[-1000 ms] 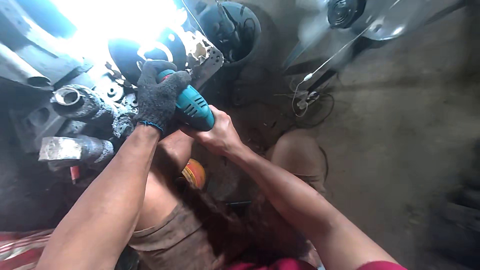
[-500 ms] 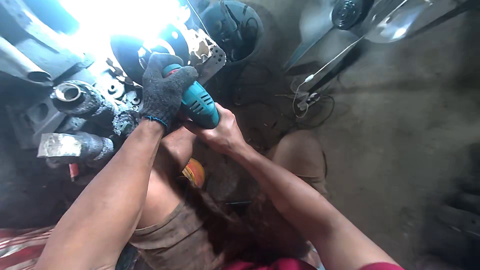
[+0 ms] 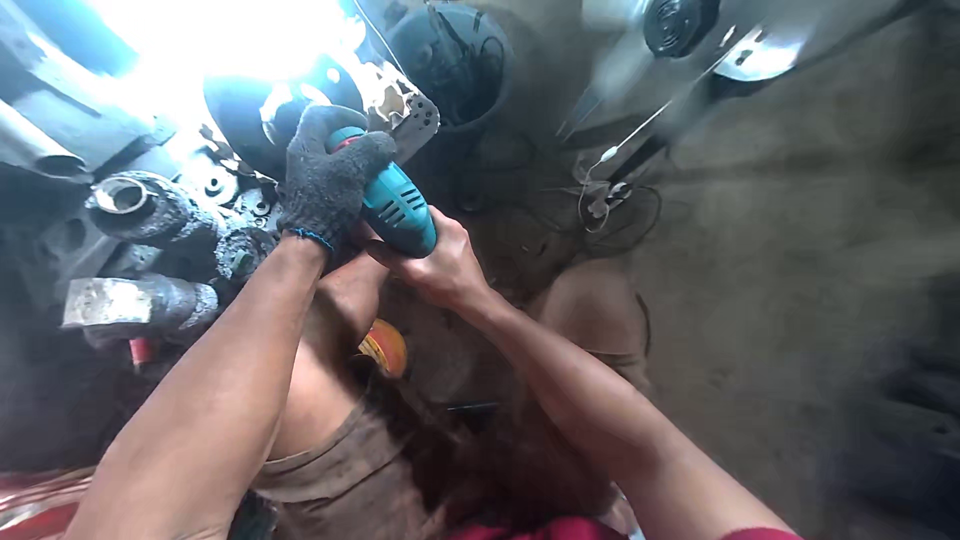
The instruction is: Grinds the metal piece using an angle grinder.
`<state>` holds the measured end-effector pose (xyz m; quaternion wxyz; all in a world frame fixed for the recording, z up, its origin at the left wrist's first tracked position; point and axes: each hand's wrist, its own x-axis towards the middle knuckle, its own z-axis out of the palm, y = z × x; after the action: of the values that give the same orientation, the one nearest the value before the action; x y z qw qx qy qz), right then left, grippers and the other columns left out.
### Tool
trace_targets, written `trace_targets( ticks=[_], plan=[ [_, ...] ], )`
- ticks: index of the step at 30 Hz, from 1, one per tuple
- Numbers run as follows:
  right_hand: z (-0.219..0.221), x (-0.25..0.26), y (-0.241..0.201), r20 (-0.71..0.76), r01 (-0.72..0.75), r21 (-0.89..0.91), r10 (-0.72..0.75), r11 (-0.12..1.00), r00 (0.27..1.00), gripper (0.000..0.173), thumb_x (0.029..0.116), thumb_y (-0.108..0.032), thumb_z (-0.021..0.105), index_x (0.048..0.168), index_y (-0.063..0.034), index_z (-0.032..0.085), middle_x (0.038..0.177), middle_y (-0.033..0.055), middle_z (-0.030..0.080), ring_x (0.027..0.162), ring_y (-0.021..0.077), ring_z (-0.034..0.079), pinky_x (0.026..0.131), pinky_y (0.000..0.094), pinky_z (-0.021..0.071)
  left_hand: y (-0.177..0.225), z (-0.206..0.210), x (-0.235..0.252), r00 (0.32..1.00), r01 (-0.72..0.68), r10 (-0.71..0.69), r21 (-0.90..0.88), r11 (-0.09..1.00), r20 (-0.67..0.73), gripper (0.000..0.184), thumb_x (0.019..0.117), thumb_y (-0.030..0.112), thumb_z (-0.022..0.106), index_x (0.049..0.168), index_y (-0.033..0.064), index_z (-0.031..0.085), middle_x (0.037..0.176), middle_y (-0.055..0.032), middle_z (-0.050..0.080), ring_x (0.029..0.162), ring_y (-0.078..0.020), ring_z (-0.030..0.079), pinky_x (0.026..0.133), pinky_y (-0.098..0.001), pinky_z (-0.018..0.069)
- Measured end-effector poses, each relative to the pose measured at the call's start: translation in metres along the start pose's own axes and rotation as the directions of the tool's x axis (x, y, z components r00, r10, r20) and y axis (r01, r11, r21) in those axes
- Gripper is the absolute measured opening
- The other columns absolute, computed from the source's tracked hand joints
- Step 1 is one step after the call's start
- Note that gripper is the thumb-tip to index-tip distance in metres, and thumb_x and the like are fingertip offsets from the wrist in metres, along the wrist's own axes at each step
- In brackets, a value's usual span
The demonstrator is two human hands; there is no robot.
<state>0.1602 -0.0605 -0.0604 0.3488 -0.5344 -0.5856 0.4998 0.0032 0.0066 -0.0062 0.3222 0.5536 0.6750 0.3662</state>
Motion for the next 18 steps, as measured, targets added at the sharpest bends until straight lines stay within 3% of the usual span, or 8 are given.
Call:
trace_targets(
  ticks=[6,9,12,15,18],
  plan=[
    [0.0,0.0,0.0,0.02,0.003,-0.021,-0.003,1.0,1.0,0.056,0.0756,-0.048,0.087,0.116,-0.0151,0.068,0.091,-0.0011,0.074,0.083,0.0099,0.072,0.074,0.0401,0.0632,-0.008,-0.003,0.002,0.999,-0.049,0.049,-0.009,0.999,0.006,0.042,0.0857,0.039,0.077,0.12,0.0182,0.065,0.107,0.0009,0.07,0.096,-0.0091,0.068,0.084,-0.0352,0.0597],
    [0.0,0.0,-0.003,0.042,-0.008,-0.03,0.009,1.0,0.999,0.056,0.076,-0.051,0.086,0.116,-0.0164,0.068,0.091,-0.0017,0.074,0.083,0.0101,0.072,0.074,0.041,0.0629,-0.033,-0.002,0.012,0.988,-0.153,0.151,-0.048,0.987,-0.039,0.043,0.0861,0.043,0.079,0.118,0.017,0.067,0.105,-0.001,0.072,0.093,-0.0128,0.071,0.079,-0.0378,0.0631],
    [0.001,0.0,-0.005,0.058,-0.022,-0.02,0.023,1.0,0.998,0.056,0.0759,-0.051,0.086,0.116,-0.0163,0.068,0.09,-0.0012,0.074,0.082,0.0106,0.072,0.073,0.0414,0.0627,-0.024,-0.007,0.007,0.996,-0.089,0.088,-0.037,0.995,-0.029,0.043,0.0856,0.04,0.078,0.119,0.0167,0.064,0.107,-0.0001,0.07,0.096,-0.0106,0.069,0.083,-0.0354,0.0603],
    [0.002,0.0,-0.004,0.064,-0.019,-0.025,0.021,1.0,0.998,0.056,0.0754,-0.051,0.086,0.115,-0.0166,0.068,0.09,-0.0012,0.074,0.082,0.011,0.072,0.073,0.0422,0.0625,-0.042,-0.005,0.015,0.99,-0.135,0.131,-0.064,0.989,-0.056,0.043,0.0854,0.044,0.079,0.118,0.018,0.066,0.104,-0.0004,0.071,0.093,-0.0135,0.071,0.08,-0.0383,0.0623],
    [0.002,0.0,-0.005,0.059,-0.018,-0.037,0.02,0.999,0.998,0.056,0.0755,-0.051,0.087,0.116,-0.0167,0.068,0.09,-0.0014,0.074,0.082,0.0106,0.072,0.073,0.0414,0.0624,-0.02,-0.007,0.002,0.997,-0.065,0.064,-0.034,0.997,-0.035,0.043,0.0858,0.039,0.077,0.119,0.0163,0.064,0.107,-0.0003,0.069,0.095,-0.0103,0.069,0.083,-0.0349,0.0603]
  ],
)
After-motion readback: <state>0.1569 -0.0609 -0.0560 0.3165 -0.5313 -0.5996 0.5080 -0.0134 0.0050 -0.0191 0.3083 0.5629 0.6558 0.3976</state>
